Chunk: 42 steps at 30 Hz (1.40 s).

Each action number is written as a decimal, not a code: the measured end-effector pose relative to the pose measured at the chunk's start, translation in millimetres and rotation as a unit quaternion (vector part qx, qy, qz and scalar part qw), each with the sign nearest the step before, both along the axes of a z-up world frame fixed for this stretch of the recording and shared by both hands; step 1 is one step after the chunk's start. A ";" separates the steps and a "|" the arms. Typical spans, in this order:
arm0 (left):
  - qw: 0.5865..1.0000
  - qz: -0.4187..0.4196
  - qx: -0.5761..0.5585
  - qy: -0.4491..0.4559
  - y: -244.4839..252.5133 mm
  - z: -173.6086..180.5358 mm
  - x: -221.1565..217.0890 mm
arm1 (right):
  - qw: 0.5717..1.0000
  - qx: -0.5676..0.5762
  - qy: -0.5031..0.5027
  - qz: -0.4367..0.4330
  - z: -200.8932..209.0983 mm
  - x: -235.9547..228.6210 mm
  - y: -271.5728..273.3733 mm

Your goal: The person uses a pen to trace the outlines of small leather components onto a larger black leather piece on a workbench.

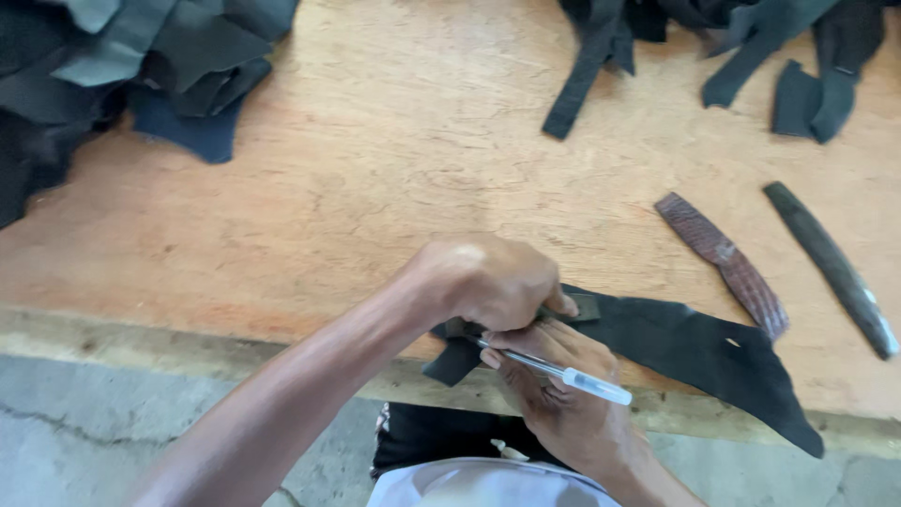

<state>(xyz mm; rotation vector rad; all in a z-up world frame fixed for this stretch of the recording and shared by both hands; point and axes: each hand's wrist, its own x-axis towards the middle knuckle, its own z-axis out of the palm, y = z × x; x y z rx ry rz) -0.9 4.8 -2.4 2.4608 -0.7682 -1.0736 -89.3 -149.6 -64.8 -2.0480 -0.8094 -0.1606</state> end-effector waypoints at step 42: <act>0.956 0.049 -0.136 -0.257 -41.4 -41.6 -81.1 | 0.926 -0.171 0.173 -0.287 18.8 75.8 -79.0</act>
